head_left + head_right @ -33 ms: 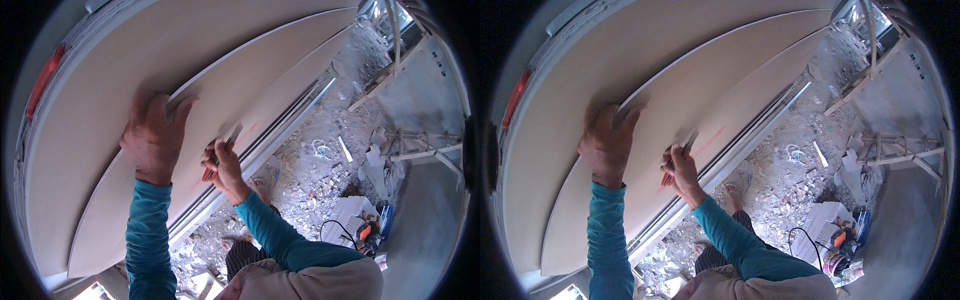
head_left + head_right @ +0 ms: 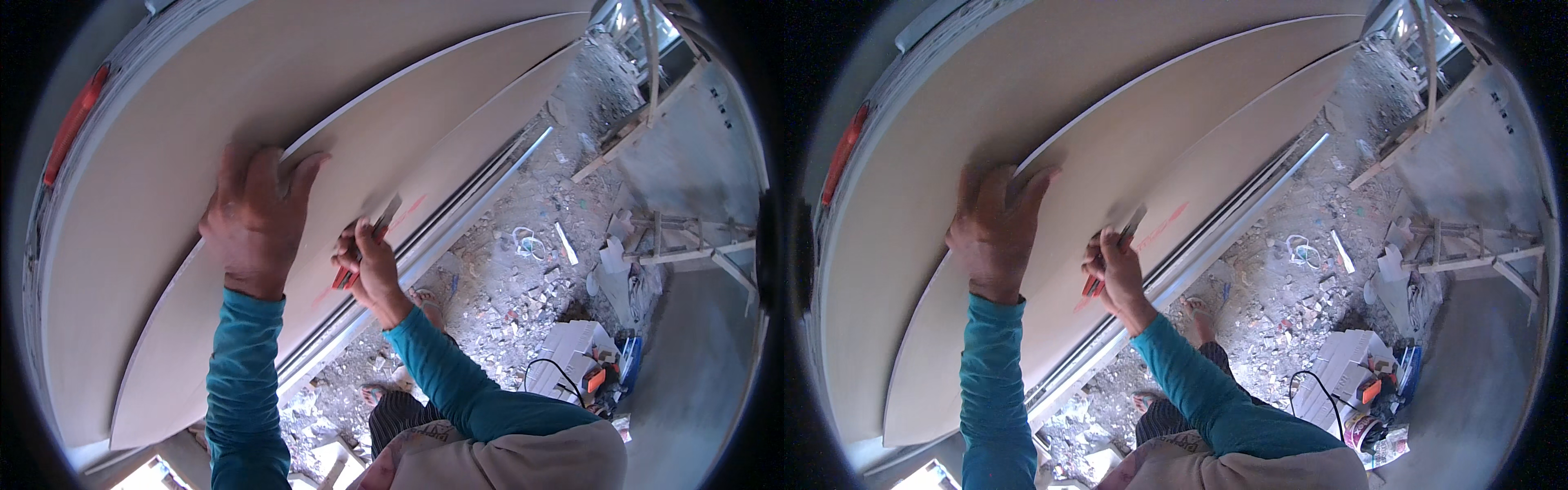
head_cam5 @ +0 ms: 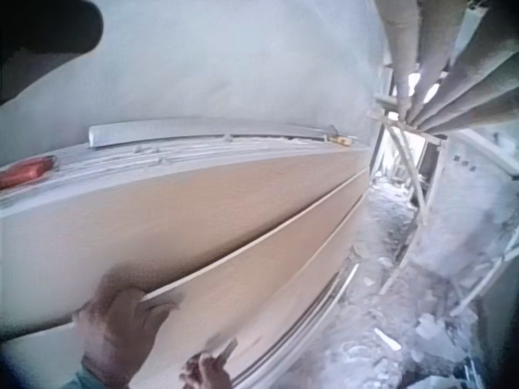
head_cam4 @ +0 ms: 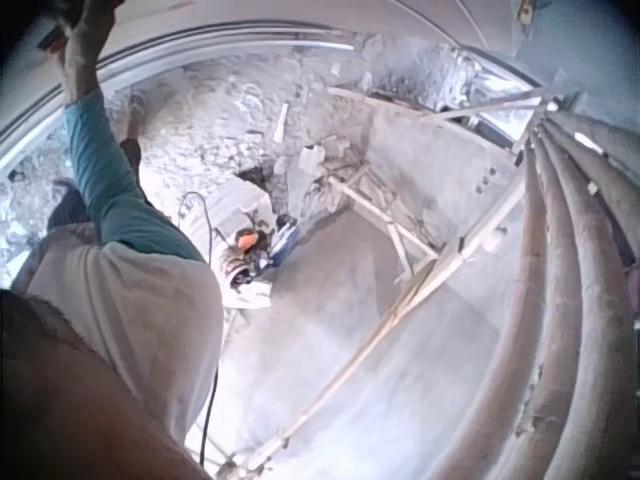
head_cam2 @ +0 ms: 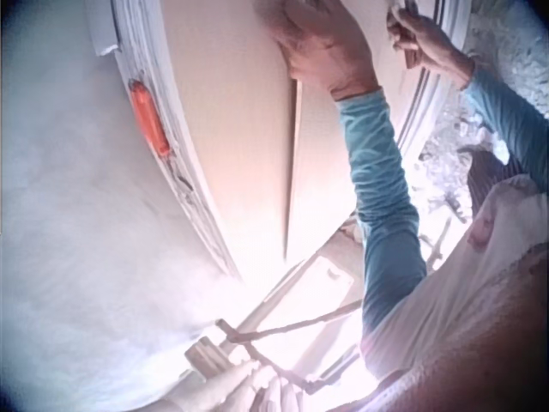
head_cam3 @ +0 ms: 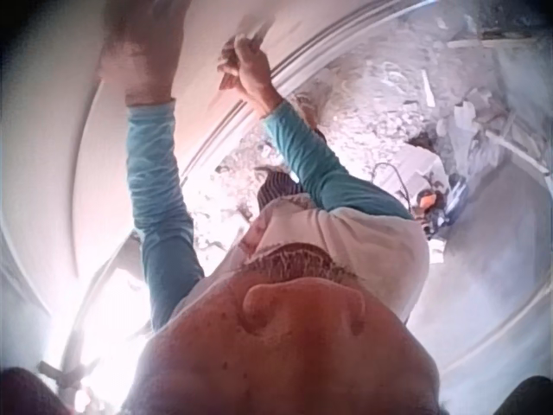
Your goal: The person measures a drywall sheet with a tape measure and uses a long metal straightedge and a utility knife to score and cut the sheet, then snaps it along the score line to separate a strip.
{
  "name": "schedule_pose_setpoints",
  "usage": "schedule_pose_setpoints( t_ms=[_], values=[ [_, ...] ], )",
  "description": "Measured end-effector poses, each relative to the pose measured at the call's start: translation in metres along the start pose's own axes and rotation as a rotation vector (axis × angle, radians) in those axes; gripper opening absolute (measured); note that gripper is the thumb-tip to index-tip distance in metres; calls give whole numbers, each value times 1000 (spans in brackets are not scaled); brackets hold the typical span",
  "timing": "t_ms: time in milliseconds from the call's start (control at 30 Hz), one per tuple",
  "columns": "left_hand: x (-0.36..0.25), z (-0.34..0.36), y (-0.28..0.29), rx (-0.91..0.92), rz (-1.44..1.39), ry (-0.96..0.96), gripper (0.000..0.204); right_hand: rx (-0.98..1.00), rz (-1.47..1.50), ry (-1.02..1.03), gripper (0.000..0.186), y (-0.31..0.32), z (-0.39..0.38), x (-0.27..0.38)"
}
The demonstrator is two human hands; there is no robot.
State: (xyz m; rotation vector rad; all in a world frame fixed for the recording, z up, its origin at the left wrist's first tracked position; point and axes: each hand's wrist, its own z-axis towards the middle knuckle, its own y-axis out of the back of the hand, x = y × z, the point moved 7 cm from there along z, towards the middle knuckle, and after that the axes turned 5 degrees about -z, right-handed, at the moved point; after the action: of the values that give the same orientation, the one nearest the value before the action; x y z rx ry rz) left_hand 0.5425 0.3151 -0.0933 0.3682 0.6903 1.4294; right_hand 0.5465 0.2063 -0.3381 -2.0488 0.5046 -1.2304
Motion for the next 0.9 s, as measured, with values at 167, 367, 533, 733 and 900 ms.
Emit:
schedule_pose_setpoints(
  t_ms=[167,367,533,733,900],
  values=[
    [-6,-3,2,-93,27,-136,34,-63,-52,33,39,2,18,20],
    [3,-10,2,-61,47,-217,34,-124,-451,456,28,19,31,66],
    [-4,-12,2,-99,-5,-296,31,-66,-1101,1230,37,-61,2,204],
    [-4,-15,9,-26,8,-176,36,190,-1496,1431,40,-107,38,270],
    [-7,-26,7,2,101,-151,40,249,-1884,1362,42,-120,56,296]
  ],
)
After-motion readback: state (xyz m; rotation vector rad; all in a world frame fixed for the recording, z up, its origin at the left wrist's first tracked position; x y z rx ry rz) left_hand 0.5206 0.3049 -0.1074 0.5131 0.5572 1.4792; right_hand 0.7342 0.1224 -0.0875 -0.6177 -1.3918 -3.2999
